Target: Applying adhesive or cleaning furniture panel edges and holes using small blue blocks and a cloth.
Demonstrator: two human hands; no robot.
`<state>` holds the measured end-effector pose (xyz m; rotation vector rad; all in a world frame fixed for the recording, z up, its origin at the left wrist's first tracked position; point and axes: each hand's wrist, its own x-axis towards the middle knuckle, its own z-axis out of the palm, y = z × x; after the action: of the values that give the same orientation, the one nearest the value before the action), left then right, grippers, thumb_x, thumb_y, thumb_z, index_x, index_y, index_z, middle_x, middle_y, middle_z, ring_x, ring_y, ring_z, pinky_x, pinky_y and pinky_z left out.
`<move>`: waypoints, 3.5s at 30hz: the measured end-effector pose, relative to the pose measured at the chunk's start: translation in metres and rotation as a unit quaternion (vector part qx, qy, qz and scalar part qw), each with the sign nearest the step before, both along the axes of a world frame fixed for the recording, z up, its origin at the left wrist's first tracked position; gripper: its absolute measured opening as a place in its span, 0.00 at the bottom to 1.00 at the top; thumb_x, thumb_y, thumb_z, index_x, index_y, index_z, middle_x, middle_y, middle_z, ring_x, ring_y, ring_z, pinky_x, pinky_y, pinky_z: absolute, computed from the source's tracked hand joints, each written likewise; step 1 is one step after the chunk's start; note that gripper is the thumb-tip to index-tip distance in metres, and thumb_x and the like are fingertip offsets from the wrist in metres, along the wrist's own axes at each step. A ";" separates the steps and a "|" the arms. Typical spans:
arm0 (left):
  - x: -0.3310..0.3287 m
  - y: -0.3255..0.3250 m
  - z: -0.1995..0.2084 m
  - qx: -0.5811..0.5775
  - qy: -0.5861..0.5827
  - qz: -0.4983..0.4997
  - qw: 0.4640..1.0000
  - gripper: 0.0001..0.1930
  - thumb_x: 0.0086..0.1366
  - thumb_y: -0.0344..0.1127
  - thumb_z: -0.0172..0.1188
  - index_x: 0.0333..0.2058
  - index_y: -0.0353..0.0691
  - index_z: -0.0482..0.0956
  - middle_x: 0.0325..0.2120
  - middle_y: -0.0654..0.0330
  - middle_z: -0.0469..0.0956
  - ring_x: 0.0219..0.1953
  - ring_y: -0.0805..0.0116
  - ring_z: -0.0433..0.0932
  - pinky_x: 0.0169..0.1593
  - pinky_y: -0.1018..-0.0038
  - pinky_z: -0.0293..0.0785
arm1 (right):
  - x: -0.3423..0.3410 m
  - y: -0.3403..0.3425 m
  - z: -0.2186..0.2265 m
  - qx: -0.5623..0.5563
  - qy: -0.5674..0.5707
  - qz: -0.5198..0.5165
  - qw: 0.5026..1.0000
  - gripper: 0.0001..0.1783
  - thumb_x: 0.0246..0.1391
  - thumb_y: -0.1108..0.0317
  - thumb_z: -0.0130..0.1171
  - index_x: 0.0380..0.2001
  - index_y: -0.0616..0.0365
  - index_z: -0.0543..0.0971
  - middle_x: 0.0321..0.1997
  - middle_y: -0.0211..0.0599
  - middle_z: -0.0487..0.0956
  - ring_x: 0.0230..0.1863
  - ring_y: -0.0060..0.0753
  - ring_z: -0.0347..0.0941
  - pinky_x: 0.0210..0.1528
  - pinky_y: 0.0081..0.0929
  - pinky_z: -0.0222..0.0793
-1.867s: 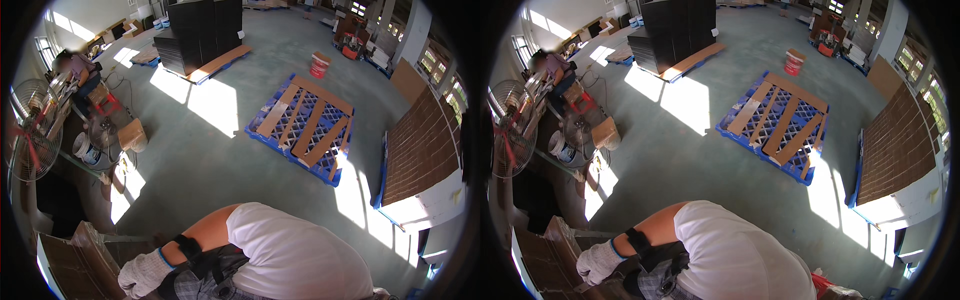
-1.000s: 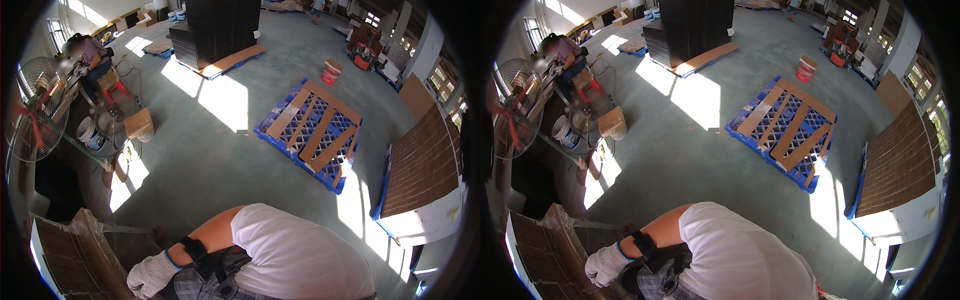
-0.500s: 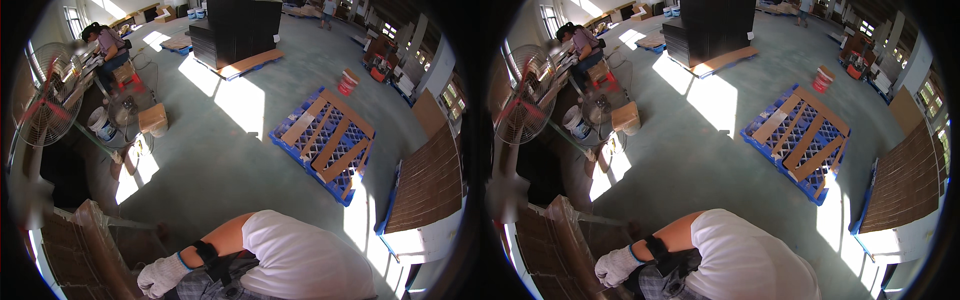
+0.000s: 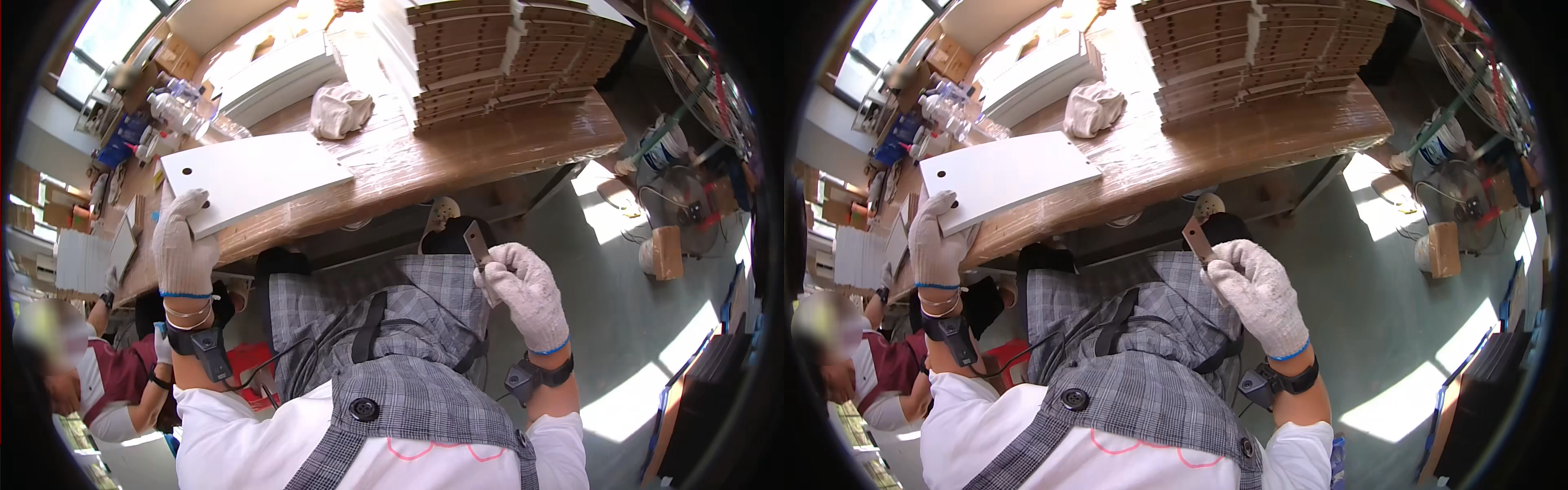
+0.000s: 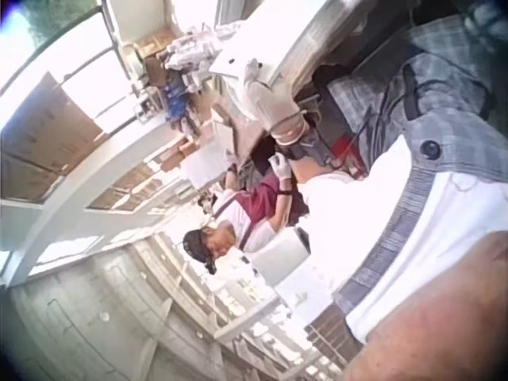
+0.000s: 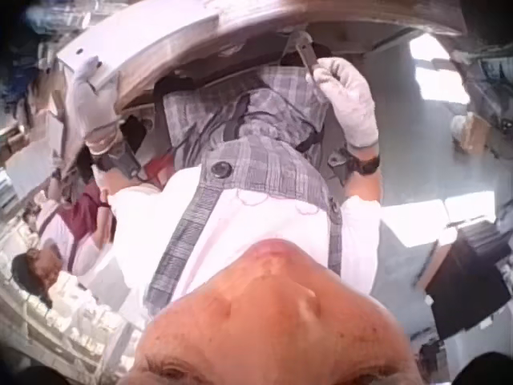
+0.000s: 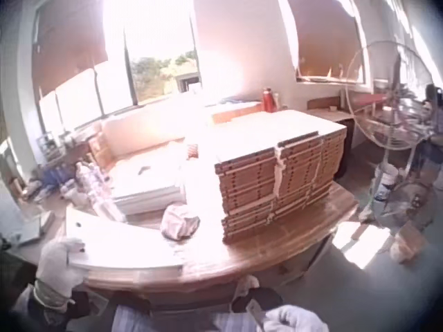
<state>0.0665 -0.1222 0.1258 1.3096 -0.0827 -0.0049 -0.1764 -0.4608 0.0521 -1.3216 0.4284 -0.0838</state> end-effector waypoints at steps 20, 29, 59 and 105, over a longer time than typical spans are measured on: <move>-0.082 0.084 -0.101 -0.194 0.253 0.020 0.948 0.32 0.58 0.16 0.45 0.62 0.34 0.54 0.56 0.50 0.65 0.55 0.58 0.71 0.61 0.62 0.69 | 0.166 0.153 -0.008 -0.256 -0.037 0.242 0.935 0.06 0.56 0.70 0.56 0.35 0.61 0.77 0.25 0.28 0.73 0.29 0.15 0.69 0.33 0.19 0.67; -0.100 0.072 -0.165 -0.210 0.371 -0.014 0.905 0.20 0.59 0.25 0.55 0.51 0.35 0.66 0.45 0.52 0.74 0.49 0.57 0.75 0.53 0.57 0.73 | 0.181 0.212 -0.040 -0.542 -0.247 0.275 0.754 0.06 0.45 0.75 0.59 0.30 0.58 0.79 0.30 0.44 0.74 0.34 0.49 0.73 0.38 0.40 0.68; -0.091 0.088 -0.137 -0.304 0.385 -0.018 0.871 0.31 0.71 0.56 0.40 0.61 0.35 0.59 0.59 0.48 0.63 0.61 0.49 0.64 0.61 0.50 0.62 | 0.267 0.135 -0.059 -0.690 -0.072 0.039 0.719 0.06 0.55 0.65 0.57 0.31 0.55 0.77 0.34 0.43 0.78 0.37 0.48 0.76 0.40 0.41 0.71; -0.096 0.116 -0.163 -0.410 0.377 -0.062 0.828 0.39 0.69 0.63 0.33 0.62 0.29 0.54 0.58 0.41 0.64 0.61 0.45 0.64 0.63 0.51 0.61 | 0.282 0.227 -0.077 -0.756 -0.159 0.176 0.611 0.17 0.54 0.68 0.51 0.48 0.56 0.74 0.37 0.42 0.75 0.39 0.46 0.73 0.40 0.38 0.71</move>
<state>-0.0294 -0.0061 -0.0368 0.3611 0.4675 -0.5442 0.1057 -0.2334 -0.0250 -2.9908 -0.4192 -0.4101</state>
